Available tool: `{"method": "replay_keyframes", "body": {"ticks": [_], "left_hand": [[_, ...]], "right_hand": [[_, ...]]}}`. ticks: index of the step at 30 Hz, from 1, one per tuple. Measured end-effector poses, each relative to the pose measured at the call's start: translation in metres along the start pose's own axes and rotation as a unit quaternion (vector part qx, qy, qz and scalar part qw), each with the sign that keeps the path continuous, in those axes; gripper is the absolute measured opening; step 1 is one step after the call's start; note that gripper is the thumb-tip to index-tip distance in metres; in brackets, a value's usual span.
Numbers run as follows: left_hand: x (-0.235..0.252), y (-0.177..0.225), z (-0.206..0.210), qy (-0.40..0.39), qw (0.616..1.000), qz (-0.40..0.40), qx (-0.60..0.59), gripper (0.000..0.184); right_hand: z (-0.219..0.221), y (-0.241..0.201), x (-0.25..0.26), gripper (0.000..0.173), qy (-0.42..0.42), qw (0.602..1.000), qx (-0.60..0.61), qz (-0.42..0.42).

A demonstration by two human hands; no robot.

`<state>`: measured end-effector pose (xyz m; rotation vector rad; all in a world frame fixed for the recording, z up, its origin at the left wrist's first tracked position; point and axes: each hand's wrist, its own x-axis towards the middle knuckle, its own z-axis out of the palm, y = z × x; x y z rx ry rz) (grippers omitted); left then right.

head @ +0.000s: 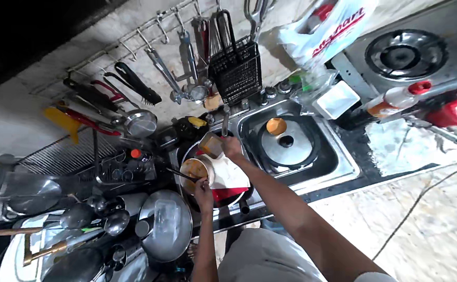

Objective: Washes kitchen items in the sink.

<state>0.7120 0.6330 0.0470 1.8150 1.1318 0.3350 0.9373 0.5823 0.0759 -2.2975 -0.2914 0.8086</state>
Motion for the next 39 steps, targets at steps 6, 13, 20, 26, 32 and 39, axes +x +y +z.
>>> {"method": "replay_keyframes", "body": {"ticks": [6,13,20,26,32,39], "left_hand": [[0.004,0.005,0.009,0.073,0.997,-0.015,-0.024,0.026],[-0.011,-0.008,0.032,0.213,0.934,-0.249,-0.139,0.027],[0.004,-0.009,0.029,0.096,0.870,-0.378,-0.302,0.054],[0.015,-0.014,0.031,0.136,0.870,-0.366,-0.299,0.033],[0.019,-0.017,0.039,0.171,0.872,-0.357,-0.287,0.033],[0.015,-0.001,0.044,0.183,0.896,-0.321,-0.245,0.041]], "right_hand": [[-0.049,0.027,-0.007,0.029,-0.003,0.999,0.010,0.037],[-0.066,0.027,-0.010,0.029,0.014,0.997,-0.073,0.018],[-0.071,0.017,-0.012,0.027,0.024,0.994,-0.109,-0.012],[-0.089,0.004,-0.024,0.018,0.048,0.984,-0.164,-0.049],[-0.101,-0.030,-0.053,0.010,0.013,0.949,-0.297,-0.103],[-0.133,-0.006,-0.044,0.010,0.046,0.963,-0.247,-0.101]]}}
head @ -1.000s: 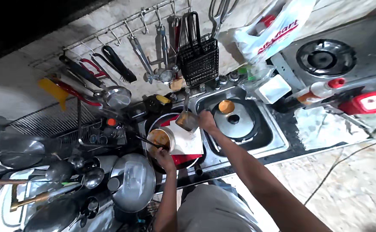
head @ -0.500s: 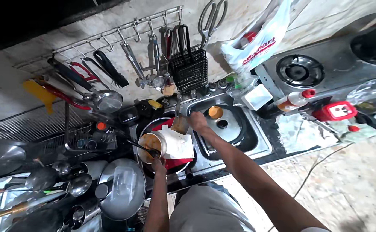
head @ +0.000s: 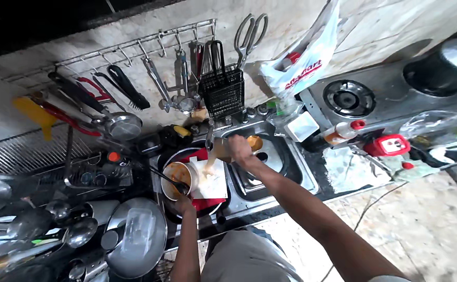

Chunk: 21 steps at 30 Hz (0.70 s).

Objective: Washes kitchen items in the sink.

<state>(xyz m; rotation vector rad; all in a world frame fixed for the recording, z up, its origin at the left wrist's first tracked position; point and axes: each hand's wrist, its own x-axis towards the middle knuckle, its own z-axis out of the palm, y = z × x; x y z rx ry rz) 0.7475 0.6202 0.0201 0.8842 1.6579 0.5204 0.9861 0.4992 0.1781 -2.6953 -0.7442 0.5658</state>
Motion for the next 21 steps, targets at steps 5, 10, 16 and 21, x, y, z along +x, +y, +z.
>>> {"method": "replay_keyframes", "body": {"ticks": [5,10,16,21], "left_hand": [[-0.027,0.017,0.006,-0.065,0.993,0.072,0.070,0.039],[-0.038,0.019,0.014,-0.113,0.983,0.087,0.116,0.034],[-0.037,0.032,0.018,-0.159,0.970,0.092,0.161,0.031],[-0.029,0.059,0.022,-0.207,0.952,0.102,0.201,0.029]], "right_hand": [[-0.041,0.064,0.039,0.027,0.043,0.992,0.057,0.105],[-0.061,0.137,0.083,0.034,0.082,0.974,0.089,0.189],[-0.051,0.192,0.107,0.042,0.106,0.952,0.143,0.250],[-0.038,0.212,0.126,0.053,0.102,0.943,0.174,0.266]]}}
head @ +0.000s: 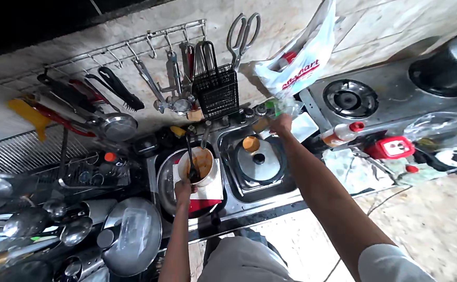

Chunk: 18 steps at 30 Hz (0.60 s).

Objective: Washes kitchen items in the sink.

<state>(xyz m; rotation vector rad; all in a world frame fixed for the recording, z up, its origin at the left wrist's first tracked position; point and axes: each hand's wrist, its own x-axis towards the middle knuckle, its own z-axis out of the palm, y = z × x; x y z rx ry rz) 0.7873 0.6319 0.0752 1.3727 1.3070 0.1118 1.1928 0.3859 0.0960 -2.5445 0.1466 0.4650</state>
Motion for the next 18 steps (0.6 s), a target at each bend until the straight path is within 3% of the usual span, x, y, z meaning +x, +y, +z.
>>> {"method": "replay_keyframes", "body": {"ticks": [6,18], "left_hand": [[0.005,0.007,0.010,-0.040,0.999,0.008,-0.003,0.029],[-0.005,0.001,0.064,-0.041,0.997,0.025,-0.064,0.028]], "right_hand": [[0.015,0.013,0.018,0.077,-0.010,0.999,0.046,0.013],[0.024,0.028,0.000,0.070,-0.013,0.999,0.027,0.025]]}}
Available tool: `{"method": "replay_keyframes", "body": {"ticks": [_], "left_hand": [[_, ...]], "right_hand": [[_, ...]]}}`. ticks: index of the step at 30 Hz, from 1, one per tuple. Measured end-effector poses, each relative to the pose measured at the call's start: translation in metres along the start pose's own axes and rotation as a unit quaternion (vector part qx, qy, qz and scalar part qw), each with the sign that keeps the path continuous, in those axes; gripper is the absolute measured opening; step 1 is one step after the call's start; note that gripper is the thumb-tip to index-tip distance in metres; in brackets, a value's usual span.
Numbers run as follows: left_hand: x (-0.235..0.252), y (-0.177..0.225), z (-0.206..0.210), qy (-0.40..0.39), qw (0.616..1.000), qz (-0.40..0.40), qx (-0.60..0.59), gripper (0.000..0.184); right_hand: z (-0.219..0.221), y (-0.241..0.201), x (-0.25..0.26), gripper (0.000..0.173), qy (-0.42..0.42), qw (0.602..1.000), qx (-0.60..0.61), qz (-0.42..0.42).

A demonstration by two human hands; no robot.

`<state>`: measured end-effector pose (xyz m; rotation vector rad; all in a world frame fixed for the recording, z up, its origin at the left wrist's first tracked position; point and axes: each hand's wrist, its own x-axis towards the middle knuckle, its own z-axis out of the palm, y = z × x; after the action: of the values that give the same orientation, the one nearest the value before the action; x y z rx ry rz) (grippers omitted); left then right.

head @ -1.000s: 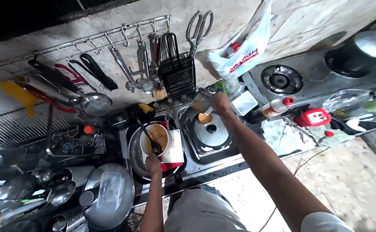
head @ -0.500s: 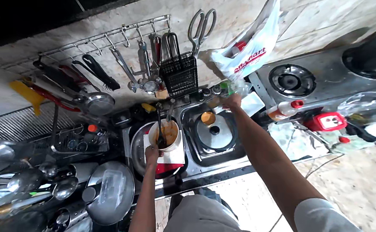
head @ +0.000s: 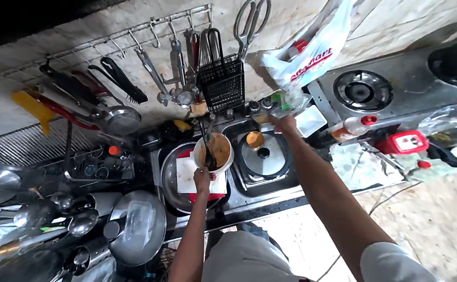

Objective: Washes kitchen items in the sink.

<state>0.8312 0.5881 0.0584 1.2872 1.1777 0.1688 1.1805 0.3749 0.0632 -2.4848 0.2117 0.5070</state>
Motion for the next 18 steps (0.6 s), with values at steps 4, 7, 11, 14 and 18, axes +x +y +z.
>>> {"method": "replay_keyframes", "body": {"ticks": [4,7,11,14,18], "left_hand": [[-0.005,0.001,0.009,0.003,1.000,0.004,-0.011,0.030],[-0.009,-0.004,0.005,0.015,1.000,0.006,0.021,0.035],[-0.020,-0.006,0.004,-0.008,0.994,0.050,0.092,0.044],[-0.028,0.004,0.004,-0.021,0.993,0.081,0.089,0.042],[-0.023,0.005,0.000,-0.026,0.995,0.074,0.061,0.039]], "right_hand": [[0.000,-0.001,-0.075,0.049,0.026,0.993,0.019,-0.116],[0.038,-0.002,-0.137,0.042,-0.144,0.964,0.096,-0.201],[0.068,-0.020,-0.196,0.058,-0.217,0.948,0.082,-0.218],[0.077,-0.027,-0.208,0.052,-0.190,0.962,0.040,-0.192],[0.082,-0.031,-0.213,0.047,-0.188,0.968,0.036,-0.162]]}}
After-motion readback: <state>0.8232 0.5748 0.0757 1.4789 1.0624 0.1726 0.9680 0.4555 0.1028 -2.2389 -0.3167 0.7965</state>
